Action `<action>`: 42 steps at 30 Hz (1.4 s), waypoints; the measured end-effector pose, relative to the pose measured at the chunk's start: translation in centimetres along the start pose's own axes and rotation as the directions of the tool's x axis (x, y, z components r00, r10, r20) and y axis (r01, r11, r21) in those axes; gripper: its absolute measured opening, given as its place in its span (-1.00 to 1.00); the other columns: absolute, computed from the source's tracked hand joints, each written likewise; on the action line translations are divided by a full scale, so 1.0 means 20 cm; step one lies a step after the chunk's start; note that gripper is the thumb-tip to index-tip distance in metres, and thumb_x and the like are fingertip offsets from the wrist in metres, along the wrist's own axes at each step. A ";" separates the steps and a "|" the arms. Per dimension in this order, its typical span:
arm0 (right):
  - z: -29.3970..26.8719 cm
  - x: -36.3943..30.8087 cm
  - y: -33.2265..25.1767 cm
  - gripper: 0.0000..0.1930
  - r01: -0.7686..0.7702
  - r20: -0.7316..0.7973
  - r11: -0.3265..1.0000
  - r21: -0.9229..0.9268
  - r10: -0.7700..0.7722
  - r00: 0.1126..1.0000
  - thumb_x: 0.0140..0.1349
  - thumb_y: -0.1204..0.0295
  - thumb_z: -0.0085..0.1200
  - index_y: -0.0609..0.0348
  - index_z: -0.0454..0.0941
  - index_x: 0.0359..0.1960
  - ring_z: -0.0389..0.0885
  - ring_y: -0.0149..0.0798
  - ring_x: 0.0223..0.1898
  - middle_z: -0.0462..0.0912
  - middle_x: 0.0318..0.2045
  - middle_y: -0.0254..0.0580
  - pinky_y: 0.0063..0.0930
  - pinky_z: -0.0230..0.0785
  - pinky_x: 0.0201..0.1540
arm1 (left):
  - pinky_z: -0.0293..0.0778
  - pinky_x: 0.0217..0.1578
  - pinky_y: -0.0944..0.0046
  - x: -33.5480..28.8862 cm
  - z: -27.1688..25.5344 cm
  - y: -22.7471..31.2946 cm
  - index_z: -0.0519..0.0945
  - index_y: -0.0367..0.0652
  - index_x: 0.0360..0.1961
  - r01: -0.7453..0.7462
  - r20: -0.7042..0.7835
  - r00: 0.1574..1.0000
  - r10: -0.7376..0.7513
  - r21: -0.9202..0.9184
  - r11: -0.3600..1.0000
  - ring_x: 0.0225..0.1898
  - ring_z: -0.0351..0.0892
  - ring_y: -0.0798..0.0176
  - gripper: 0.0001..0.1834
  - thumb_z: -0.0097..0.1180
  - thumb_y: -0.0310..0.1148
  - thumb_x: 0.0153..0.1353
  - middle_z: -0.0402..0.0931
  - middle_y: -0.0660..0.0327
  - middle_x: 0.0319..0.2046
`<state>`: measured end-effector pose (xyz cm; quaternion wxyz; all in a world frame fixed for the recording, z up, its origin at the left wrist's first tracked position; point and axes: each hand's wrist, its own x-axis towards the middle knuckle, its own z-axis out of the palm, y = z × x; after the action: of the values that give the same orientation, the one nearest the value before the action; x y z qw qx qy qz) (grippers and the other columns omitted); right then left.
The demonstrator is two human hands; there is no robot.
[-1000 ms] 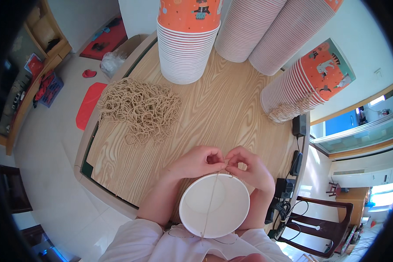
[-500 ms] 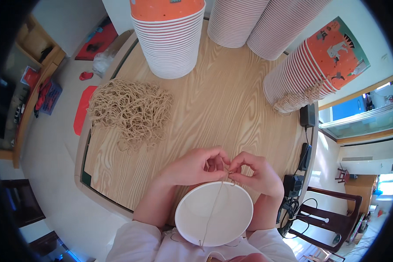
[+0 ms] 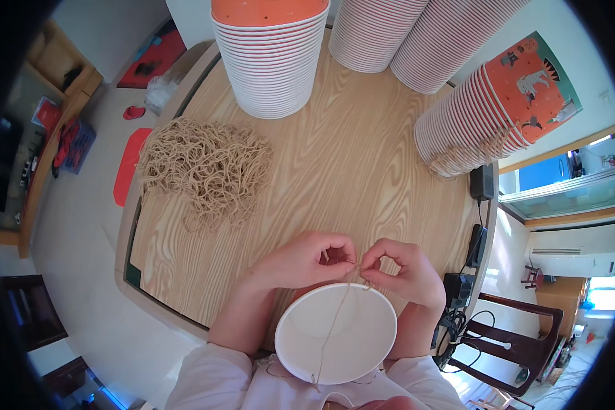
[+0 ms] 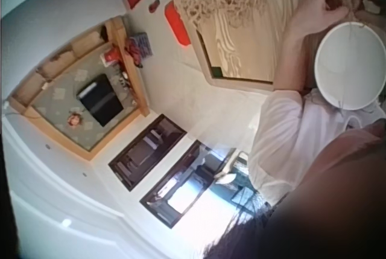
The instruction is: Placing rubber bands around paper buckets.
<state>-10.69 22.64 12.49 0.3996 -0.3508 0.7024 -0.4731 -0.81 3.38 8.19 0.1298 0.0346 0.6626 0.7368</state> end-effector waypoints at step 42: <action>-0.07 -0.02 0.03 -0.87 0.080 0.160 0.994 -0.074 -0.067 0.985 0.07 0.58 0.13 0.30 0.51 -0.32 0.51 -0.37 -0.34 0.55 -0.41 -0.22 -0.53 0.37 -0.24 | 0.35 -0.48 0.41 -0.06 0.09 0.11 0.48 -0.24 -0.44 -0.070 -0.180 0.980 0.082 0.075 0.995 -0.50 0.39 0.49 -0.93 0.11 -0.48 0.12 0.44 0.32 -0.57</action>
<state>-11.80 23.72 12.41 0.4217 -0.4285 0.6735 -0.4300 0.50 4.58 10.63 0.0389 -0.0034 0.6946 0.7184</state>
